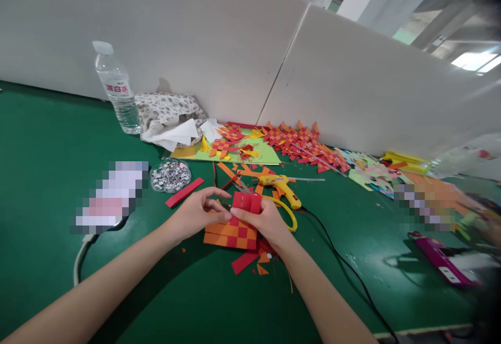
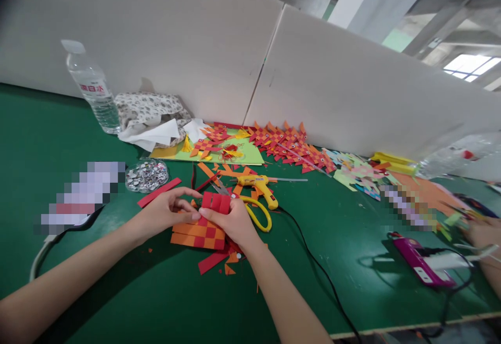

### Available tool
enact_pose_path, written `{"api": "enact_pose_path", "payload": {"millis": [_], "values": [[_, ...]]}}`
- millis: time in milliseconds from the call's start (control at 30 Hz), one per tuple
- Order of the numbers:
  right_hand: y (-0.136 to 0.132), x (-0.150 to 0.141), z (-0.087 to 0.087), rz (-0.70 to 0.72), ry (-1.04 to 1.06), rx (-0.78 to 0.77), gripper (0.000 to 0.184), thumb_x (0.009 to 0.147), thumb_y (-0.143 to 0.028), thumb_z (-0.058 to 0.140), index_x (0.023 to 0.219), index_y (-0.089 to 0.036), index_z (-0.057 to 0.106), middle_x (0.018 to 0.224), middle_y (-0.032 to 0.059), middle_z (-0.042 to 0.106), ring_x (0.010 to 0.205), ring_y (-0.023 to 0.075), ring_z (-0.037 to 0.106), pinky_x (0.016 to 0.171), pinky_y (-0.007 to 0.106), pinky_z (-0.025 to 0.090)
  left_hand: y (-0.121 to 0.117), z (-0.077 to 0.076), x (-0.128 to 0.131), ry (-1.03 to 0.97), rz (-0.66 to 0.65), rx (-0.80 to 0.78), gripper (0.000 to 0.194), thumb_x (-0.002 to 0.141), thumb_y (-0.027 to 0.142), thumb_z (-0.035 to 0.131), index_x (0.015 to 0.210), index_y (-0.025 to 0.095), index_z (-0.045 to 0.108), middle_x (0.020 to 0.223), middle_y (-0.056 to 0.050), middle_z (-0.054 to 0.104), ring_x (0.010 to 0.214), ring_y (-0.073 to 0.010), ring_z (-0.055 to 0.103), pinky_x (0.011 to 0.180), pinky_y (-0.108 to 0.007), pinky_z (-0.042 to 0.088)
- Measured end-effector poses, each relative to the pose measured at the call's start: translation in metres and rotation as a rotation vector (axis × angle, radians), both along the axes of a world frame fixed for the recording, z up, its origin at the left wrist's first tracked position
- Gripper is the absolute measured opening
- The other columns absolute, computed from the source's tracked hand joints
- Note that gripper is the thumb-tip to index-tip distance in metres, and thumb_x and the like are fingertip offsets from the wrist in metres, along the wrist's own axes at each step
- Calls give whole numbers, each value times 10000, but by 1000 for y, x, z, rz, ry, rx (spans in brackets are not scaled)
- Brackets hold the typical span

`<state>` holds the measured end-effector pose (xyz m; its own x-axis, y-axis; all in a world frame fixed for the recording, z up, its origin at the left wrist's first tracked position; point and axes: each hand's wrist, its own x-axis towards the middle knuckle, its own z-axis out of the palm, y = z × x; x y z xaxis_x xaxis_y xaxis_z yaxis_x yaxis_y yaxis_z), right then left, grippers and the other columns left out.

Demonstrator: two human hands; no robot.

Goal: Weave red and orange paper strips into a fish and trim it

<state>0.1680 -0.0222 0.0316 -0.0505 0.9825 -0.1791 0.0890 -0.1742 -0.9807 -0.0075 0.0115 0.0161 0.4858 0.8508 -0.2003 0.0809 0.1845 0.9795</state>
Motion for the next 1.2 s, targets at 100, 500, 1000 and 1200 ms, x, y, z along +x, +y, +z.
{"api": "enact_pose_path", "payload": {"millis": [100, 500, 1000, 1200], "values": [[0, 0, 0, 0, 10, -7, 207, 595, -314, 785, 652, -153, 669, 580, -25, 625, 527, 103, 542, 520, 226, 436, 0, 0, 0, 0, -21, -11, 389, 637, 263, 734, 978, 188, 561, 698, -8, 723, 715, -175, 673, 686, -275, 472], [2, 3, -3, 30, 1, -21, 238, 586, -339, 785, 678, -151, 672, 611, -13, 644, 543, 119, 560, 533, 240, 449, 4, -6, -3, -15, -64, -14, 356, 631, 262, 750, 932, 180, 579, 670, 8, 710, 684, -156, 666, 658, -250, 468], [1, 1, -1, -22, -5, 2, 258, 570, -357, 782, 633, -142, 654, 548, -23, 588, 503, 98, 511, 493, 218, 428, 0, -4, 0, 28, -48, 15, 330, 623, 277, 752, 877, 188, 562, 720, -11, 716, 702, -157, 661, 645, -241, 460], [1, 2, -5, -53, -31, 44, 254, 570, -351, 785, 579, -141, 644, 517, -29, 581, 472, 92, 497, 458, 209, 405, -1, -3, 0, 22, -52, -4, 338, 613, 309, 763, 868, 183, 580, 725, -14, 711, 688, -154, 653, 645, -246, 462]]}}
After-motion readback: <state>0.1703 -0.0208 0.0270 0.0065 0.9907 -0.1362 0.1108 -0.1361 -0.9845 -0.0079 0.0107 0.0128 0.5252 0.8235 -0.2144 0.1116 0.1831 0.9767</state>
